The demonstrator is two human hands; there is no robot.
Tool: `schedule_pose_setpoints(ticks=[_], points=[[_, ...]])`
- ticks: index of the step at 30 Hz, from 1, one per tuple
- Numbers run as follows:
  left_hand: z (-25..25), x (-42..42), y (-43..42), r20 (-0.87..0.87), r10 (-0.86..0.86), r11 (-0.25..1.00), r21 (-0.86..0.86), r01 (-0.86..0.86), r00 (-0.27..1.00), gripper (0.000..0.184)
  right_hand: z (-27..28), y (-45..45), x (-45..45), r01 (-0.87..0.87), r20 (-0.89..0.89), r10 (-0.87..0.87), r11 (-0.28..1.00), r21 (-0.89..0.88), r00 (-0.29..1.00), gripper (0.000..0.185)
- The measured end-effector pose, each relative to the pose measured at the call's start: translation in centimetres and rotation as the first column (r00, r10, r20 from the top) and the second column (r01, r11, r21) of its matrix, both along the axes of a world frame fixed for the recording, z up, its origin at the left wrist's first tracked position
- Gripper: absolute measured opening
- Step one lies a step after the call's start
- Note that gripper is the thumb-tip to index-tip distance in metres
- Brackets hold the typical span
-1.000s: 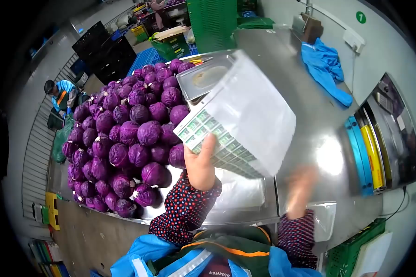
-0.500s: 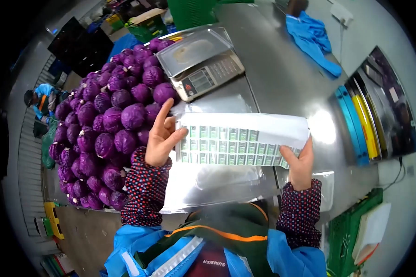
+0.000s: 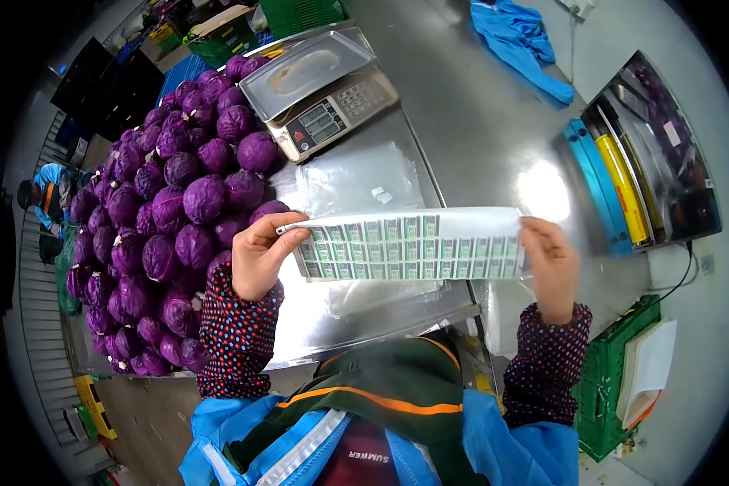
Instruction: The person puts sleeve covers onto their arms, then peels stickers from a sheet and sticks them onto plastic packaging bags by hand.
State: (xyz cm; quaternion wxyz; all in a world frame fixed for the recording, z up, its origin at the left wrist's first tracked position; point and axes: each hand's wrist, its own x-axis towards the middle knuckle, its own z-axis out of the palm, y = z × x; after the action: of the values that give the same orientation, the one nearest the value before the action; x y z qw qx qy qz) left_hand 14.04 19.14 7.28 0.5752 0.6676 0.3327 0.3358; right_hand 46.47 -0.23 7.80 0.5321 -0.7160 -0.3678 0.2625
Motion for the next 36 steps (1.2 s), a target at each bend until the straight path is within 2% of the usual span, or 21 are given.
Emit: schedule_pose_setpoints(ticks=[1,3,5,6,9,12,13,14,15,17,20,21,23,24,26,27,29,31,33,35,36], points=[[-0.2,0.0,-0.3,-0.05,0.042,0.999,0.036,-0.04,0.998,0.021,0.7,0.1,-0.2,0.015,0.288,-0.022,1.0,0.028,0.958,0.034],[-0.2,0.6,-1.2,0.015,-0.012,1.0,0.02,0.012,1.0,0.018,4.1,0.7,-1.3,0.006,0.765,-0.067,0.997,0.082,0.641,0.042],[-0.3,1.4,-2.0,-0.01,-0.062,0.998,0.027,0.062,0.998,0.018,6.8,3.3,-4.5,-0.346,0.82,0.199,0.938,-0.002,0.536,0.057],[-0.2,1.8,-2.4,-0.024,-0.053,0.994,0.097,0.055,0.998,0.019,8.2,4.6,-5.9,-0.426,0.8,0.452,0.862,-0.277,0.394,0.066],[-0.1,1.5,-4.1,0.004,0.039,0.999,0.007,-0.039,0.999,0.018,4.8,7.2,-5.1,-0.587,0.489,0.772,0.63,-0.508,0.405,0.049],[-1.3,-1.0,-4.0,-0.193,0.052,0.988,0.151,-0.022,0.98,0.014,2.4,7.3,-5.3,-0.717,0.2,0.792,0.608,-0.341,0.577,0.04],[-1.9,-2.1,-3.3,-0.278,0.025,0.975,0.219,0.038,0.96,0.015,2.1,7.3,-5.6,-0.735,0.216,0.806,0.591,-0.332,0.551,0.039],[-1.7,-3.2,-2.3,-0.372,0.025,0.915,0.383,0.129,0.928,0.018,2.0,7.5,-5.9,-0.75,0.237,0.815,0.579,-0.321,0.528,0.038],[-0.9,-3.9,-2.5,-0.43,0.141,0.88,0.467,0.086,0.892,0.035,2.1,7.7,-6.2,-0.762,0.262,0.821,0.57,-0.309,0.508,0.038],[2.9,-3.0,-2.9,-0.453,0.309,0.652,0.741,0.161,0.836,0.055,2.4,8.6,-6.9,-0.766,0.238,0.854,0.52,-0.379,0.463,0.037],[3.7,-0.3,-3.8,-0.628,0.027,0.583,0.642,0.498,0.778,0.067,3.6,10.0,-8.6,-0.805,0.203,0.915,0.404,-0.434,0.349,0.039],[3.7,0.1,-3.5,-0.706,-0.139,0.695,0.43,0.576,0.695,0.059,3.9,10.2,-8.6,-0.815,0.156,0.918,0.395,-0.424,0.363,0.039],[2.9,0.5,-2.3,-0.631,-0.28,0.773,0.299,0.56,0.724,0.048,3.8,10.5,-8.3,-0.829,0.063,0.909,0.402,-0.389,0.412,0.039],[2.6,0.7,-1.8,-0.581,-0.294,0.769,0.328,0.549,0.759,0.044,2.7,10.5,-7.9,-0.867,0.355,0.869,0.44,-0.233,0.346,0.039],[2.2,0.8,-1.2,-0.472,-0.329,0.769,0.369,0.523,0.818,0.038,3.5,10.5,-7.6,-0.851,0.338,0.887,0.422,-0.313,0.315,0.04],[2.2,0.9,-0.9,-0.501,-0.355,0.778,0.31,0.547,0.789,0.037,4.0,10.5,-7.4,-0.842,0.331,0.897,0.407,-0.355,0.293,0.04],[2.4,1.1,-0.1,-0.55,-0.404,0.785,0.201,0.586,0.731,0.037,4.6,10.3,-6.9,-0.827,0.177,0.914,0.406,-0.388,0.366,0.041],[2.4,0.9,0.1,-0.515,-0.41,0.763,0.258,0.592,0.753,0.039,5.4,10.0,-6.4,-0.796,0.012,0.897,0.399,-0.456,0.443,0.042],[3.0,1.3,-0.3,-0.621,-0.375,0.808,0.145,0.571,0.688,0.035,4.1,9.7,-6.0,-0.828,0.123,0.908,0.416,-0.375,0.401,0.045],[2.7,1.9,-1.0,-0.539,-0.391,0.825,0.154,0.544,0.746,0.035,2.7,9.9,-6.1,-0.864,0.298,0.894,0.418,-0.282,0.335,0.046],[2.6,2.1,-1.1,-0.497,-0.393,0.833,0.164,0.528,0.773,0.034,3.0,10.2,-6.3,-0.875,0.393,0.886,0.376,-0.305,0.244,0.046]])
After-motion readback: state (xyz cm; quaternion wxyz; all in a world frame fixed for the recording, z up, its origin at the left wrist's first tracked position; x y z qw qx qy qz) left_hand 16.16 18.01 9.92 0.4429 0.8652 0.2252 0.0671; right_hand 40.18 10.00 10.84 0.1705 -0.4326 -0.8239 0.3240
